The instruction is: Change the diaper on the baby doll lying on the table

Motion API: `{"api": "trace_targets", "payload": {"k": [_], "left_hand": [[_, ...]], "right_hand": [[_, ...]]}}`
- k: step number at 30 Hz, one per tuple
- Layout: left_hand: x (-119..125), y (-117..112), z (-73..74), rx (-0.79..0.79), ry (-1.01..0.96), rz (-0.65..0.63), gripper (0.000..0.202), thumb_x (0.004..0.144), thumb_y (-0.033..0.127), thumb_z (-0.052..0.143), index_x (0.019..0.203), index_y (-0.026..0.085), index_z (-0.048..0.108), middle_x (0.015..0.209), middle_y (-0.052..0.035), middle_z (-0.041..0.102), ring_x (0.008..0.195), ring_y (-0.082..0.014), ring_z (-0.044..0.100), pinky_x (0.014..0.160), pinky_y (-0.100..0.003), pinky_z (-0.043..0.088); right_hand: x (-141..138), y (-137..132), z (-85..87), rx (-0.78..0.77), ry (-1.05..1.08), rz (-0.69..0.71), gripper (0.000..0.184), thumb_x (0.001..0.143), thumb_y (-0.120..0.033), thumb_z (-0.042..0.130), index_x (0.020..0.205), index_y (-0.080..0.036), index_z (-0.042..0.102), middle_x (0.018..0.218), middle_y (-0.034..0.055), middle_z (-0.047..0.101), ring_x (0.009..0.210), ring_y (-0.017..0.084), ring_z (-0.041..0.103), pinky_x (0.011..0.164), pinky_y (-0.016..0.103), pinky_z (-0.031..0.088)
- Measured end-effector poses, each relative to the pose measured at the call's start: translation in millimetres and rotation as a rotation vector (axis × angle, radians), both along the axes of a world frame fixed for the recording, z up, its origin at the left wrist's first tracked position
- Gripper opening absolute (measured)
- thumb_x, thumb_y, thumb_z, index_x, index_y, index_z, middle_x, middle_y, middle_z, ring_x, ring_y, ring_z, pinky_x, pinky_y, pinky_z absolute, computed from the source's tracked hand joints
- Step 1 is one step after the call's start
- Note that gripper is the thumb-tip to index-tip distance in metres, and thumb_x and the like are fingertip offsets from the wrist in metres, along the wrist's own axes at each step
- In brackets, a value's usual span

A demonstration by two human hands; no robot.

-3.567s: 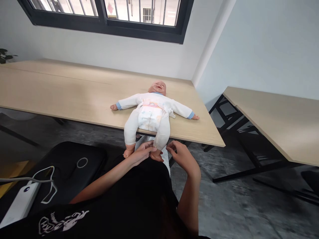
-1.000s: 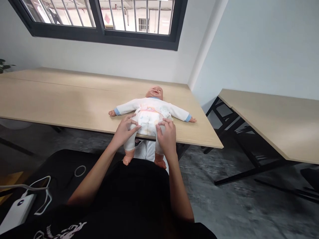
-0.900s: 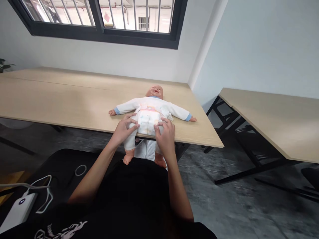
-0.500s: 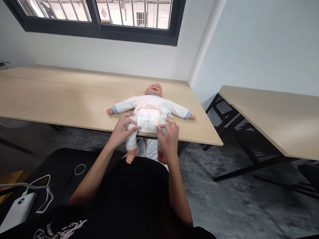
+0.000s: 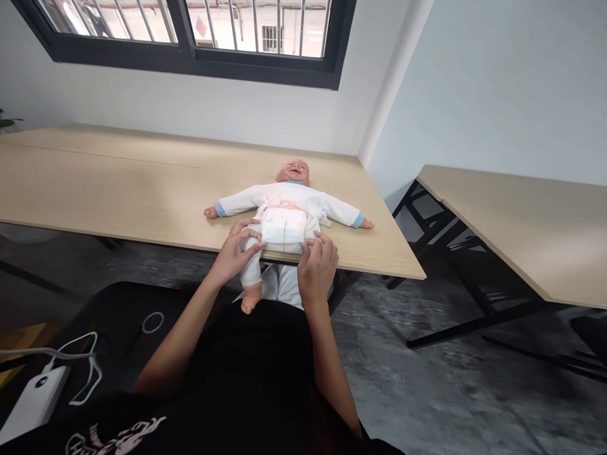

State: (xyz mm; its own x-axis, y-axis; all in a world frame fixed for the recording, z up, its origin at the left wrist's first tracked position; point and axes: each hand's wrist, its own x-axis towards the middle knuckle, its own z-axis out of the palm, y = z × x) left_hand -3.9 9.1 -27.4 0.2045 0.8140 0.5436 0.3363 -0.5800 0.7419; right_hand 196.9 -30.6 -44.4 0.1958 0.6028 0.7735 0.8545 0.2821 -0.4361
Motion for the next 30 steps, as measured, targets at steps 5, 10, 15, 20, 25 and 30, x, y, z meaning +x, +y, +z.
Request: {"api": "trace_targets", "payload": {"k": [5, 10, 15, 20, 25, 30], "left_hand": [[6.0, -11.8, 1.7, 0.055, 0.148, 0.077, 0.011, 0.086, 0.025, 0.073, 0.088, 0.022, 0.063, 0.145, -0.0089, 0.050, 0.139, -0.0304, 0.041, 0.119, -0.049, 0.033], [9.0, -13.4, -1.2, 0.069, 0.124, 0.095, 0.009, 0.091, 0.026, 0.065, 0.083, 0.022, 0.062, 0.142, -0.0081, 0.053, 0.136, -0.0292, 0.044, 0.118, -0.048, 0.035], [5.2, -11.0, -0.3, 0.052, 0.042, 0.063, 0.008, 0.090, 0.026, 0.066, 0.084, 0.022, 0.063, 0.138, -0.0083, 0.056, 0.133, -0.0280, 0.048, 0.117, -0.048, 0.035], [1.7, -8.5, 3.3, -0.032, -0.076, 0.007, 0.013, 0.085, 0.031, 0.074, 0.085, 0.021, 0.066, 0.136, -0.0096, 0.056, 0.134, -0.0289, 0.050, 0.118, -0.048, 0.035], [-4.4, 22.7, 9.1, -0.354, -0.624, 0.074, 0.041, 0.081, 0.045, 0.078, 0.108, 0.019, 0.062, 0.122, -0.0116, 0.065, 0.125, -0.0276, 0.059, 0.110, -0.044, 0.047], [-3.9, 68.6, 11.8, -0.667, -0.942, 0.026, 0.020, 0.091, 0.037, 0.066, 0.094, 0.017, 0.065, 0.121, -0.0105, 0.069, 0.128, -0.0221, 0.060, 0.115, -0.034, 0.043]], "right_hand": [[11.0, -14.1, 2.8, -0.086, -0.075, 0.156, 0.024, 0.103, -0.037, 0.048, 0.102, -0.018, 0.063, 0.135, 0.0153, 0.054, 0.127, 0.029, 0.049, 0.108, 0.048, 0.041], [3.4, -10.6, -1.9, -0.079, -0.008, 0.070, 0.025, 0.104, -0.032, 0.042, 0.096, -0.018, 0.061, 0.135, 0.0159, 0.057, 0.125, 0.030, 0.050, 0.107, 0.049, 0.039], [-3.9, -3.5, -13.4, -0.016, 0.047, -0.023, 0.029, 0.106, -0.037, 0.041, 0.099, -0.018, 0.061, 0.131, 0.0155, 0.061, 0.118, 0.030, 0.055, 0.102, 0.048, 0.040], [8.0, -6.6, -6.7, -0.019, 0.190, 0.136, 0.030, 0.099, -0.047, 0.055, 0.100, -0.018, 0.064, 0.131, 0.0145, 0.061, 0.125, 0.029, 0.054, 0.110, 0.050, 0.041], [35.0, 28.7, 18.6, -0.146, 0.845, 0.401, 0.059, 0.089, -0.061, 0.063, 0.127, -0.016, 0.055, 0.136, 0.0158, 0.059, 0.126, 0.026, 0.059, 0.114, 0.048, 0.044], [53.2, 93.2, 17.8, -0.356, 1.287, 0.586, 0.059, 0.093, -0.071, 0.047, 0.105, -0.015, 0.063, 0.119, 0.0178, 0.067, 0.119, 0.027, 0.065, 0.109, 0.044, 0.052]]}}
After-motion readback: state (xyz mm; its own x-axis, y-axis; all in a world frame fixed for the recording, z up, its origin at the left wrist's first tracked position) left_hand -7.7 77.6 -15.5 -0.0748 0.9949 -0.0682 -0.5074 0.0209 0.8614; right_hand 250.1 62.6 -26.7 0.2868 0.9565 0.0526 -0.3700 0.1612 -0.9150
